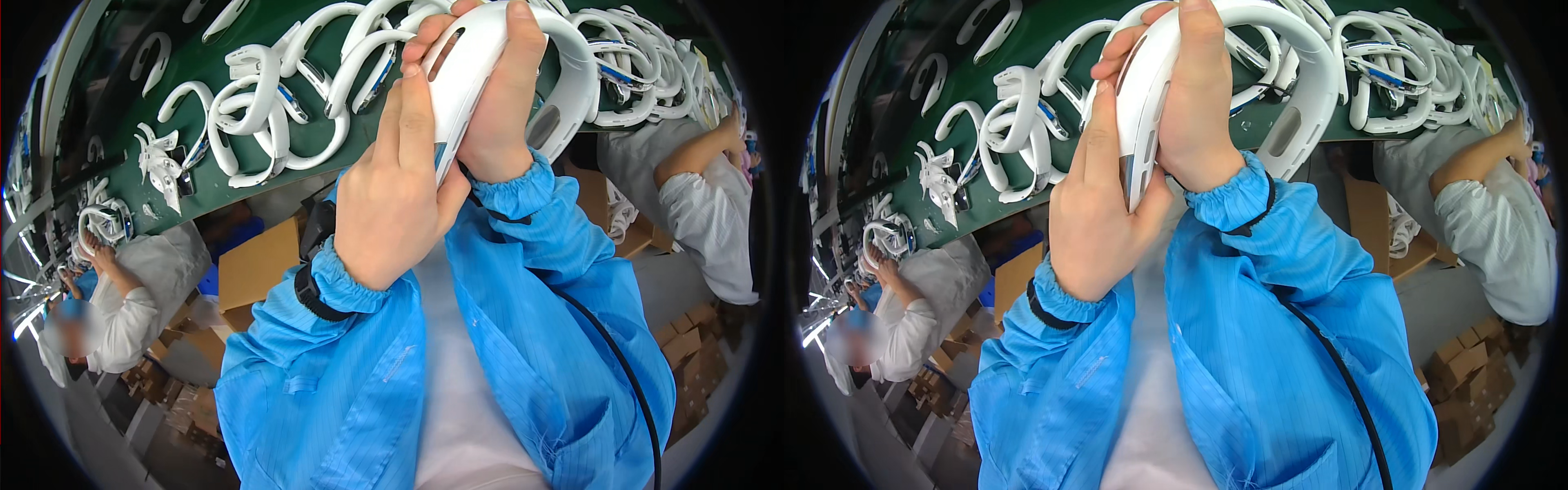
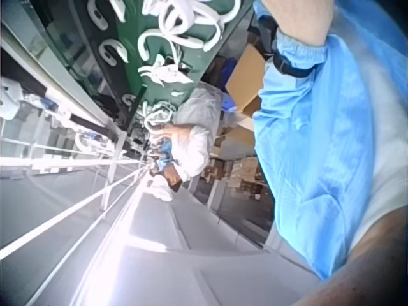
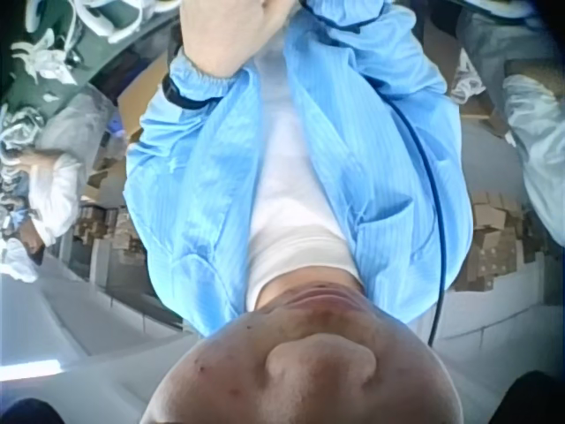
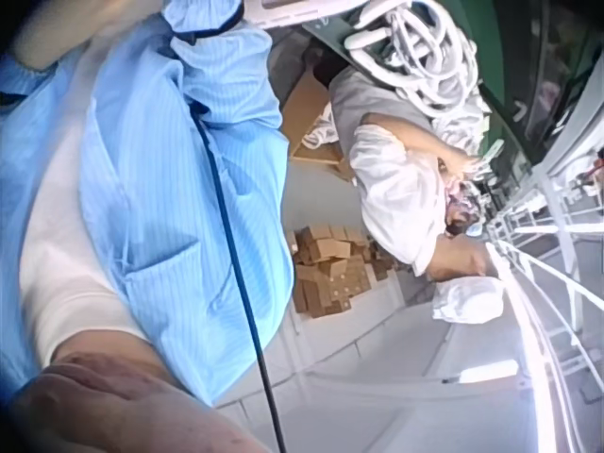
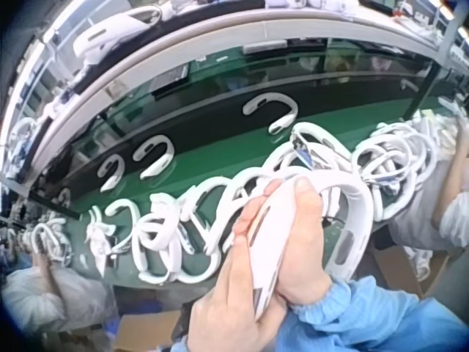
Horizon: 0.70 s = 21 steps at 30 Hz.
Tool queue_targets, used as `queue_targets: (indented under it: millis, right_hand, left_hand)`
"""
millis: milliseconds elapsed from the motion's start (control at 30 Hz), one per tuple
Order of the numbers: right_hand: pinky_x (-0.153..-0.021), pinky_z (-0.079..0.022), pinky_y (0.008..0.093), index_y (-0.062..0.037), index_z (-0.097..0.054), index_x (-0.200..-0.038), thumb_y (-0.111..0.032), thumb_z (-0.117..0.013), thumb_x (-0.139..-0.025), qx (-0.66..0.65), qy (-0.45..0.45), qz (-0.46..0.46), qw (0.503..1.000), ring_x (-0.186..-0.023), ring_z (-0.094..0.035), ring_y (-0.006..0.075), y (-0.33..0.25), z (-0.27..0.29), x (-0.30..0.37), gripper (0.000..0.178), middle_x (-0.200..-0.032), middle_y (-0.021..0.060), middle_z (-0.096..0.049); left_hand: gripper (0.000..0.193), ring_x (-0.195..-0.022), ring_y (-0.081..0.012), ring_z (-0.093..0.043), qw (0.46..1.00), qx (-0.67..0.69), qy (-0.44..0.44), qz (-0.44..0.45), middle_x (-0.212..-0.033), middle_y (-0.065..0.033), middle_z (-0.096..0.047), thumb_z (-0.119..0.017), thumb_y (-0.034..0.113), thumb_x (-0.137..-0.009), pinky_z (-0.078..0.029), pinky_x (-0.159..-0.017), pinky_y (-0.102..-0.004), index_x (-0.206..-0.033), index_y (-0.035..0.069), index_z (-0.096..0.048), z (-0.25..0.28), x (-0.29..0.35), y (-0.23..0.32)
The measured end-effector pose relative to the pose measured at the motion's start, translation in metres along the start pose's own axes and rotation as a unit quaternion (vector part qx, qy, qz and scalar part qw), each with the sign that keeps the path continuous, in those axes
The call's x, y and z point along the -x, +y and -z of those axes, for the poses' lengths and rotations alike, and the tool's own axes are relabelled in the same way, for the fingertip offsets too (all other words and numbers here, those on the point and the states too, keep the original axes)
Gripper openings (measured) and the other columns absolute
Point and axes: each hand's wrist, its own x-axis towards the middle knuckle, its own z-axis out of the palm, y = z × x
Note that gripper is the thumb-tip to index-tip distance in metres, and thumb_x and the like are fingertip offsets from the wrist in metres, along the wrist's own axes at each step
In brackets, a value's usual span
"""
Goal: Manually assembling white plastic neck massager casings by wiring internal electronic components and fitting structural pieces together.
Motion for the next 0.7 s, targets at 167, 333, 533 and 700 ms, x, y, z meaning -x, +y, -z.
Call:
queue_targets:
  millis: [167, 333, 533, 700]
  right_hand:
    - [-0.053, -0.046, 0.0279, -0.0067, -0.045, -0.089, -0.037, -0.037, -0.091, -0.002, 0.094, -0.039, 0.995, -0.058, -0.053, 0.0179, -0.012, -0.025, 0.009, 0.031, -0.070, 0.0103, -0.054]
    - [-0.049, -0.044, 0.0258, -0.0070, -0.045, -0.088, -0.034, -0.037, -0.092, 0.067, 0.003, -0.021, 0.998, -0.056, -0.052, 0.0160, -0.012, -0.007, 0.010, 0.029, -0.067, 0.0083, -0.053]
    - [-0.046, -0.042, 0.0246, -0.0070, -0.046, -0.081, -0.036, -0.037, -0.093, 0.063, 0.017, -0.135, 0.989, -0.049, -0.049, 0.0149, 0.008, -0.005, 0.018, 0.033, -0.061, 0.0059, -0.051]
    - [-0.047, -0.042, 0.0248, -0.0050, -0.051, -0.079, -0.038, -0.041, -0.090, 0.209, -0.042, -0.169, 0.962, -0.051, -0.050, 0.0134, 0.020, 0.006, 0.029, 0.036, -0.059, 0.0051, -0.053]
  left_hand:
    - [0.075, -0.069, -0.0347, -0.063, 0.999, -0.016, 0.017, -0.038, -0.118, -0.0289, -0.046, -0.063, 0.006, -0.066, -0.053, -0.052, -0.0334, -0.129, -0.010, -0.025, 0.003, 0.007, 0.001]
    - [0.056, -0.077, -0.0333, -0.063, 0.997, -0.004, -0.073, -0.036, -0.094, -0.0220, -0.059, -0.065, 0.016, -0.068, -0.052, -0.065, -0.0372, -0.116, -0.007, -0.046, 0.031, -0.005, -0.002]
    - [0.055, -0.089, -0.0200, -0.057, 0.847, 0.498, 0.141, 0.119, -0.098, -0.0142, -0.059, -0.029, 0.044, -0.087, -0.043, -0.079, -0.0296, -0.109, -0.001, -0.052, 0.009, -0.036, -0.025]
    - [0.049, -0.095, -0.0178, -0.054, 0.732, 0.649, -0.017, 0.206, -0.106, -0.0137, -0.056, -0.030, 0.033, -0.090, -0.041, -0.084, -0.0253, -0.120, -0.004, -0.044, 0.001, -0.029, -0.031]
